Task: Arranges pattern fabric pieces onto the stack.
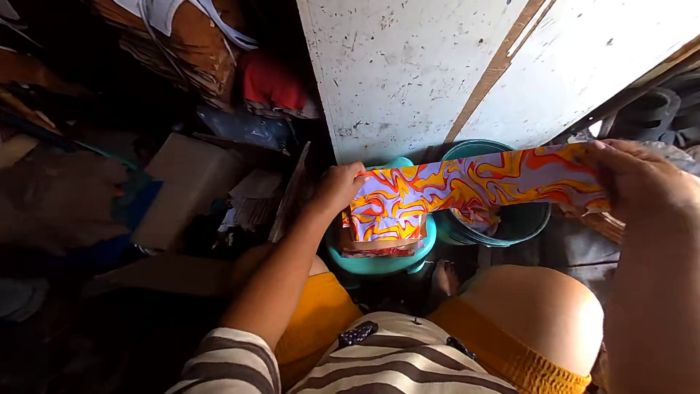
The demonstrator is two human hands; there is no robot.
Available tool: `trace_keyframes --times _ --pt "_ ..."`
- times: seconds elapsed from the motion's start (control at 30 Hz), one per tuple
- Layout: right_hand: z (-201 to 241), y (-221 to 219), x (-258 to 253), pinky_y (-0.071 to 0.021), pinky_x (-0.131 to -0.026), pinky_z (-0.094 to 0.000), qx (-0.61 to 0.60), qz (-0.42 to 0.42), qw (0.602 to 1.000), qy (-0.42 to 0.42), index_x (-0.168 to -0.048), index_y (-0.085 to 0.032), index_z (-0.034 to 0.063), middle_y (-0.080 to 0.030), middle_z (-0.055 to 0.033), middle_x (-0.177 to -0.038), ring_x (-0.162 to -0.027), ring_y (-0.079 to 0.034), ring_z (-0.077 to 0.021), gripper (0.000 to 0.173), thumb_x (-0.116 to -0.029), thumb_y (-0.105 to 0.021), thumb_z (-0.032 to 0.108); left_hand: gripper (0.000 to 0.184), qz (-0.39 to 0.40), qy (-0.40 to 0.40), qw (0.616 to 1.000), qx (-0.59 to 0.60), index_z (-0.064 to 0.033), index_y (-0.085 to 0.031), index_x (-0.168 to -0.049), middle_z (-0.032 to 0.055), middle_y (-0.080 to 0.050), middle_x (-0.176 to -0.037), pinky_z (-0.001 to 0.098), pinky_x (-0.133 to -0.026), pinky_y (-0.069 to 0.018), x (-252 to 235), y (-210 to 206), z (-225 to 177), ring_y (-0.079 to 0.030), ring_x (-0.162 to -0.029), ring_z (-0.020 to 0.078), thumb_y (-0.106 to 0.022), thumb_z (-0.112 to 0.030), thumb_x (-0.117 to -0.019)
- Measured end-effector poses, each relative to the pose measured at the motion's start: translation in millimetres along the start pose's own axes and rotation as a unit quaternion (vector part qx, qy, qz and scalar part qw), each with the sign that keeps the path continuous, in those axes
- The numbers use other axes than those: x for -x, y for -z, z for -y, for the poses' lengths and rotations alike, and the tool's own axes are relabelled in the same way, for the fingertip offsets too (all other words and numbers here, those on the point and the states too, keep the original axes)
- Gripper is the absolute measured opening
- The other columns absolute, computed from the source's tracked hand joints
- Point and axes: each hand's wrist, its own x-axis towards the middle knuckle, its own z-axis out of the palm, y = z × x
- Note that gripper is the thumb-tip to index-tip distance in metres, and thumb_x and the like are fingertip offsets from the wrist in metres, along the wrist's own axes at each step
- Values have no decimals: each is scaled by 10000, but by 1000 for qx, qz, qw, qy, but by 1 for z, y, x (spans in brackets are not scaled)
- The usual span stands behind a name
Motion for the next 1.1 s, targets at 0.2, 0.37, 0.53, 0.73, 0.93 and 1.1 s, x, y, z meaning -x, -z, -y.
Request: trace_keyframes --times 0.2,0.37,0.53,0.73,0.93,1.1 --pt "9 12 -1 -525 -553 -146 -20 21 997 76 -927 -659 261 -652 163 -733 -611 -600 57 255 -1084 -459 240 188 -11 -48 996 68 -45 -709 -1043 124 -693 -868 492 -768 -548 14 34 -9 -671 -798 242 -628 -213 -1027" --pt "-3 5 -2 -499 -511 -190 31 32 999 12 -988 -650 189 -613 101 -718 -560 -561 9 206 -1082 -476 248 176 10 -31 999 37 -51 -709 -1046 134 -686 -854 517 -761 -537 10 36 0 -660 -783 266 -639 -211 -1023" --pt "-21 -6 -9 -504 -505 -185 11 62 998 -28 -1000 -658 166 -624 72 -717 -559 -573 -2 228 -1093 -469 255 188 21 -21 999 -11 14 -695 -1083 203 -694 -1036 532 -935 -522 1 3 15 -676 -1014 344 -620 -149 -1027" --pt "-7 -6 -10 -513 -536 -194 11 47 999 6 -992 -667 182 -615 89 -732 -581 -575 0 235 -1089 -471 268 167 -13 -16 999 -30 -8 -707 -1086 186 -691 -1051 544 -945 -510 1 -1 15 -667 -1043 345 -613 -131 -1022" --pt "2 -8 -15 -525 -538 -189 11 45 998 31 -981 -679 217 -625 110 -732 -579 -585 10 220 -1080 -504 305 191 -54 7 998 -42 -37 -702 -1132 183 -684 -1109 568 -965 -491 -1 -11 17 -643 -1104 362 -628 -165 -1012" --pt "18 -16 -10 -510 -512 -188 45 84 994 57 -1023 -690 213 -624 90 -728 -545 -566 -2 209 -1076 -518 319 341 -81 -160 984 -26 -67 -659 -1310 164 -598 -1397 531 -1143 -398 14 -29 -16 -522 -1351 344 -602 -240 -1022"
